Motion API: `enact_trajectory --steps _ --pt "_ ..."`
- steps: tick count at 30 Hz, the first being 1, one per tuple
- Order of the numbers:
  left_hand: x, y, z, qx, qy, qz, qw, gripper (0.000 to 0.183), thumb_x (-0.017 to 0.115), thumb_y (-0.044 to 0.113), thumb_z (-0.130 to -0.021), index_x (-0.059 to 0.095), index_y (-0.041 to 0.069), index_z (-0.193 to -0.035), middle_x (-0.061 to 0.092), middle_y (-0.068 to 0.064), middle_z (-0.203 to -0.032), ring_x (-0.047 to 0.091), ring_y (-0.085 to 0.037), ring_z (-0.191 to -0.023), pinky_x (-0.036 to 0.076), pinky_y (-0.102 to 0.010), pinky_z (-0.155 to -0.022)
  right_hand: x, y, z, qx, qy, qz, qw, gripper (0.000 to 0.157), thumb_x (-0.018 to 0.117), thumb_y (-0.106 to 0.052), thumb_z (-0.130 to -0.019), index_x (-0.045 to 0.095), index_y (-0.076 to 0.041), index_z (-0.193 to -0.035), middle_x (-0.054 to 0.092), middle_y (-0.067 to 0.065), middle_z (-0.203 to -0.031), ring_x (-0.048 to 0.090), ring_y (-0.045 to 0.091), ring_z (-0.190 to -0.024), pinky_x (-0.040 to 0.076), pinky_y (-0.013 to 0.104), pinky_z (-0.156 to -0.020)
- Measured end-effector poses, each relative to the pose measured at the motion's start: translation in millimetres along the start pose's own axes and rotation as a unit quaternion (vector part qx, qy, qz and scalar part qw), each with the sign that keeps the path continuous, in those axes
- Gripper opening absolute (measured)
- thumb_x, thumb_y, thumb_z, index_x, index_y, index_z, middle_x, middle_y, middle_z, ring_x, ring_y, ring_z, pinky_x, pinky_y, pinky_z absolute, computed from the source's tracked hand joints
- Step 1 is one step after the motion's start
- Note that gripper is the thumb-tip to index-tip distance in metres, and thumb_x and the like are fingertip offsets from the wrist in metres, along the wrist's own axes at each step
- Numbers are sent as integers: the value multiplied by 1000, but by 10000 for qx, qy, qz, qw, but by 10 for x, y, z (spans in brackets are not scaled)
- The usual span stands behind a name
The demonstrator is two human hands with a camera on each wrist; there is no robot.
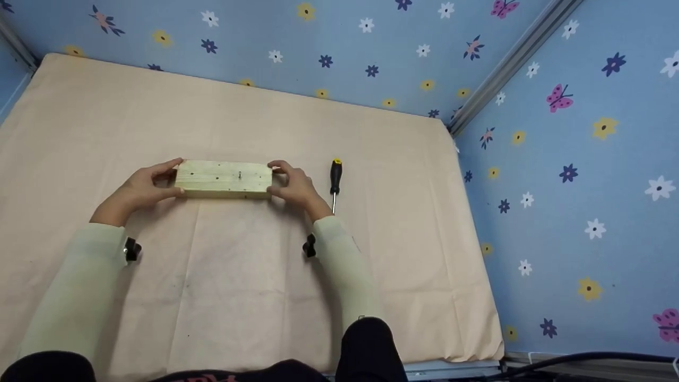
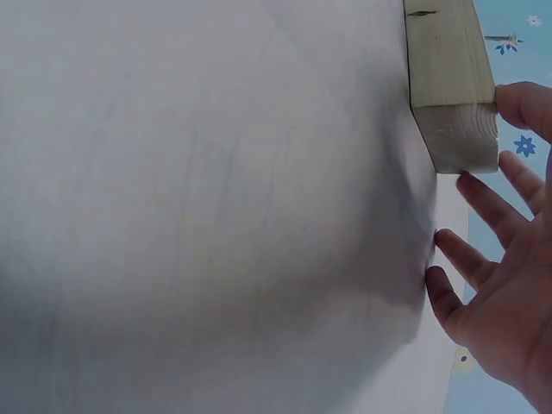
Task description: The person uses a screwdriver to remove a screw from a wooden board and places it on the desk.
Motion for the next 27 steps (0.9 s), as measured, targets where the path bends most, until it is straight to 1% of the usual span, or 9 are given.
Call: enact_trajectory --steps 2,4,8,11,14,16,20,23,27 --pt "-11 31 23 -64 54 -288 9995 82 70 27 -87 24 23 -155 25 -16 -158 21 -35 -147 20 -52 -119 1 8 -1 100 -86 -33 9999 60 70 -20 -84 45 -28 -138 58 3 -134 47 19 -132 25 49 -118" --pt "-32 85 47 -39 232 -679 9974 83 70 30 -86 25 18 -154 25 -18 -157 23 -40 -145 22 -55 -116 2 14 0 180 -155 -49 9997 60 69 -22 -85 44 -31 -138 59 4 -132 49 20 -130 25 52 -117" --pt "-55 267 76 301 1008 -1354 9852 87 73 42 -79 33 10 -149 31 -21 -152 32 -46 -136 30 -64 -106 -1 34 11 305 -192 -71 9993 60 69 -23 -85 43 -32 -139 58 4 -133 47 21 -132 24 53 -117" --pt "-17 425 72 615 1706 -1438 9728 85 75 48 -74 43 11 -143 40 -18 -147 40 -44 -129 33 -63 -99 -5 49 17 298 -165 -111 9994 61 69 -22 -85 43 -29 -140 58 6 -133 47 22 -132 24 53 -117" --pt "70 580 48 842 2132 -1139 9667 77 75 48 -74 51 12 -138 48 -14 -141 44 -39 -126 32 -59 -100 -12 61 16 243 -98 -154 9995 61 69 -20 -85 44 -28 -140 58 6 -133 49 22 -130 25 52 -117" --pt "151 670 19 960 2214 -839 9668 71 74 46 -75 55 13 -134 52 -12 -137 46 -35 -125 33 -56 -102 -13 76 12 220 -47 -195 9996 60 69 -19 -85 45 -29 -139 59 5 -132 50 21 -129 26 51 -117" --pt "332 792 -69 1100 2064 -262 9719 62 73 43 -79 58 13 -131 56 -8 -133 49 -30 -123 38 -50 -103 -1 106 8 224 7 -289 9993 60 70 -19 -85 46 -31 -138 58 3 -132 50 19 -128 26 50 -117" --pt "450 844 -143 1137 1898 -52 9752 59 72 42 -81 58 13 -131 58 -7 -131 51 -28 -121 43 -46 -100 11 112 12 235 2 -328 9992 60 70 -19 -85 46 -32 -138 58 2 -132 51 17 -128 26 47 -118" --pt "572 894 -226 1169 1746 91 9776 56 71 39 -82 59 14 -130 59 -6 -129 53 -27 -118 45 -44 -98 17 112 16 251 13 -283 9993 60 70 -19 -86 46 -33 -138 58 1 -131 51 15 -126 27 43 -118"
Point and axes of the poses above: each hand's wrist, its own z-axis away from the middle knuckle, its own x-axis out of the palm, y = z × x, the point moved 6 cm from there along -z, towards the middle knuckle
